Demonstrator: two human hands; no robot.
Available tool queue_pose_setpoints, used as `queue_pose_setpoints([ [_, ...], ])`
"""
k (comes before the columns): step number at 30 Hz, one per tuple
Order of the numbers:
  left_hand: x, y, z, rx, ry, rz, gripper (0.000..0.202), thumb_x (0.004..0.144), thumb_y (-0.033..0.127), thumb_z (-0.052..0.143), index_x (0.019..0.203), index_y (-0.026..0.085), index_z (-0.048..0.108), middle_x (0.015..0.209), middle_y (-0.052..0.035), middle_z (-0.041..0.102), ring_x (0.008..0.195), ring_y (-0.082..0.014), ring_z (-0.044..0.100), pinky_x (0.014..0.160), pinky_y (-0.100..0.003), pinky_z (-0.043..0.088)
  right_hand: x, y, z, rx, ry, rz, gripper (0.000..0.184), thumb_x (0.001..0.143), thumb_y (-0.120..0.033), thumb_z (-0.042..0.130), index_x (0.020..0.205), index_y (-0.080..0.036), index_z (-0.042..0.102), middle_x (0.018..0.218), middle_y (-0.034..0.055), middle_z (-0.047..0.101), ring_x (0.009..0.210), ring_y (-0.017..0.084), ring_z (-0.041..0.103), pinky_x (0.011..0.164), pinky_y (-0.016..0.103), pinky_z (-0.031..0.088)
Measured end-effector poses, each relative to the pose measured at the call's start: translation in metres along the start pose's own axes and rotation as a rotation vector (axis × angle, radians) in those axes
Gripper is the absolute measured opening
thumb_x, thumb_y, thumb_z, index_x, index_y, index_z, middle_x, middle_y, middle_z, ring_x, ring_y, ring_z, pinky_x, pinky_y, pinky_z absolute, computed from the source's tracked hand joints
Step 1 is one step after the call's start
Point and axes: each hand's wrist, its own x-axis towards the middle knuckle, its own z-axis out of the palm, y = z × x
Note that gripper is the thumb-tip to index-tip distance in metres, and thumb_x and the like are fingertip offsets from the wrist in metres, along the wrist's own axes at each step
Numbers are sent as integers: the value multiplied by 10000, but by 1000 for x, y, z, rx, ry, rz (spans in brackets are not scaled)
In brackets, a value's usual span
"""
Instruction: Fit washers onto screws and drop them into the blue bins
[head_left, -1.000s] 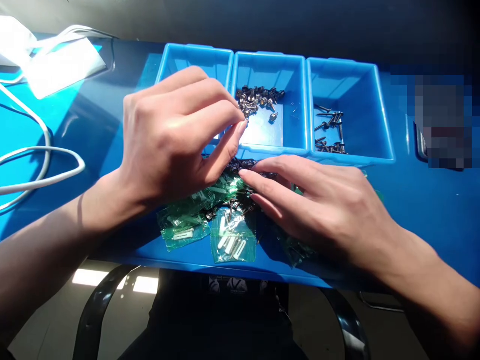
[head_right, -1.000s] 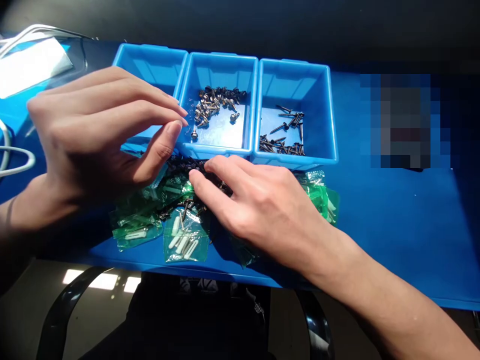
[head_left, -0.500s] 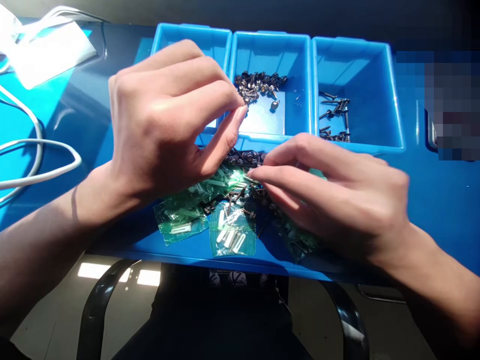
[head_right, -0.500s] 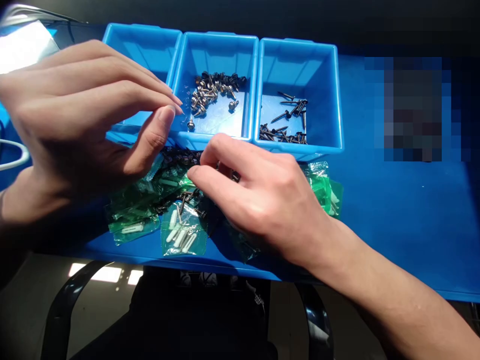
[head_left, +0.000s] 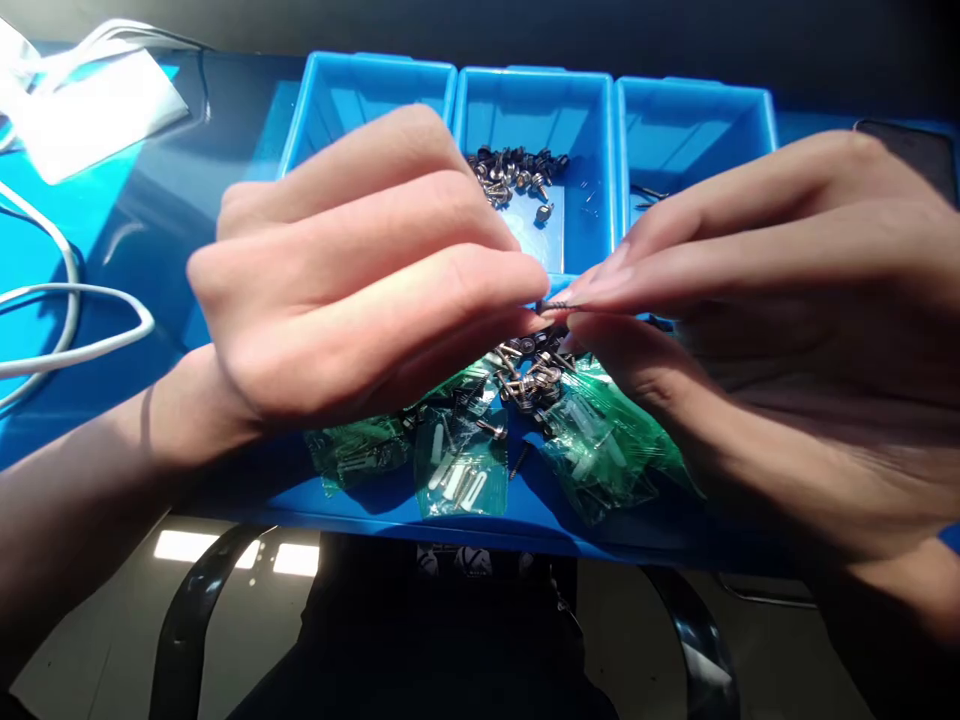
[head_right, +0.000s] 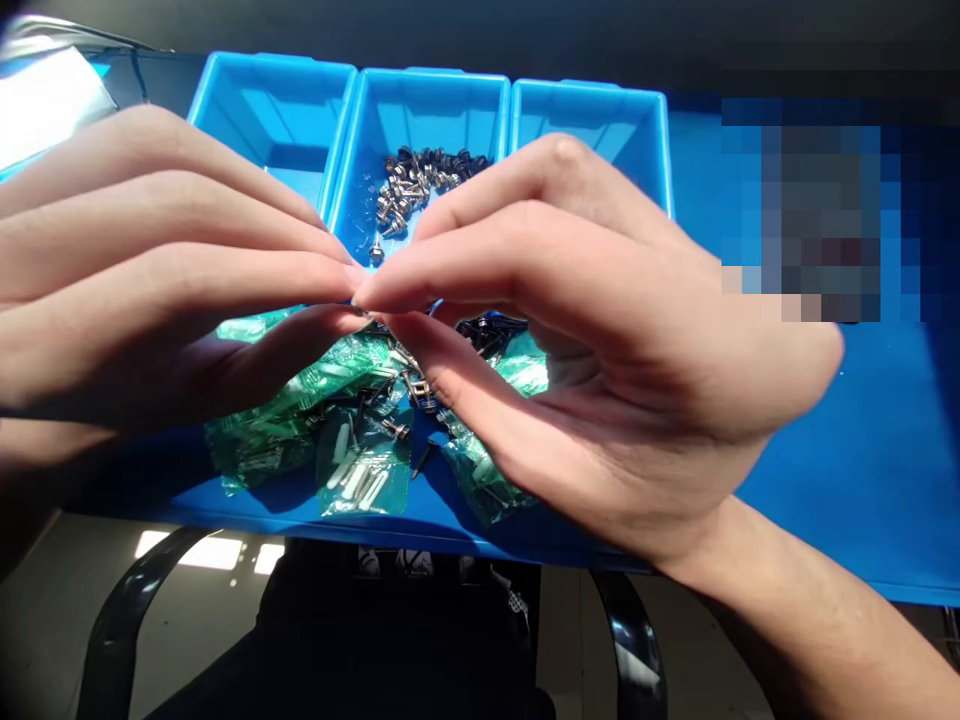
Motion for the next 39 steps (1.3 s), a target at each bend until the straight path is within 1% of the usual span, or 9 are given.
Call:
queue_pose_setpoints([
  [6,-10,-10,-1,64,15,73,682,1009,878,591,1603,544,619,1490,51,767,1688,-385,483,1336,-737,529,-11,-11,14,42,89,59,72,1075,-270,831,1102,-328,798,1073,-10,863,979,224,833,811,444,729],
  [10,-16,-21,-9,114,89,342,534,1091,634,617,1616,538,615,1279,77,844,1229,-271,782,1042,-554,688,-14,-7,16,-27,89,47,39,1087,-314,818,1119,-335,816,1059,-26,874,949,235,847,791,441,731],
  [15,-11,-23,-8,145,178,443,427,1095,583,655,1484,419,720,1117,64,846,1005,-230,810,848,-490,681,-13,-10,16,29,77,37,60,1085,-282,833,1103,-333,806,1062,-66,876,911,181,843,759,350,728],
  [18,-4,-10,-17,45,133,371,296,1121,590,647,1327,407,753,1105,67,874,1018,-241,833,848,-489,667,-13,-15,12,49,66,92,55,1095,-264,817,1095,-318,804,1053,-44,863,921,173,849,737,316,716],
  [20,-1,1,-25,19,-76,216,206,1139,501,692,1297,389,763,1238,100,868,1184,-238,845,974,-483,694,-13,-17,10,31,54,123,63,1088,-257,821,1088,-320,813,1049,-25,866,916,196,851,752,349,720],
  [25,-4,10,-26,128,-81,229,232,1166,418,575,1264,387,783,1139,16,838,1149,-257,827,972,-508,693,-13,-11,13,-16,85,13,81,1080,-266,806,1103,-342,822,1059,-26,876,961,234,853,777,402,715],
  [32,-2,-4,-2,97,26,50,607,944,818,742,1446,478,727,1333,-39,782,1667,-428,534,1272,-699,594,-11,-11,11,-27,45,12,91,1087,-252,781,1077,-322,838,1026,-18,877,881,207,843,715,365,688],
  [36,4,-12,4,58,48,31,702,872,863,756,1475,511,699,1431,-22,753,1740,-433,417,1333,-771,503,-13,-14,12,-11,66,18,108,1077,-238,797,1062,-334,844,1029,-48,878,889,192,847,719,350,699],
  [39,4,-19,2,25,37,36,638,865,852,749,1410,522,737,1363,-7,784,1655,-424,514,1328,-786,471,-12,-13,11,-38,79,5,107,1080,-231,811,1080,-329,854,1046,-43,876,884,186,846,681,339,689],
])
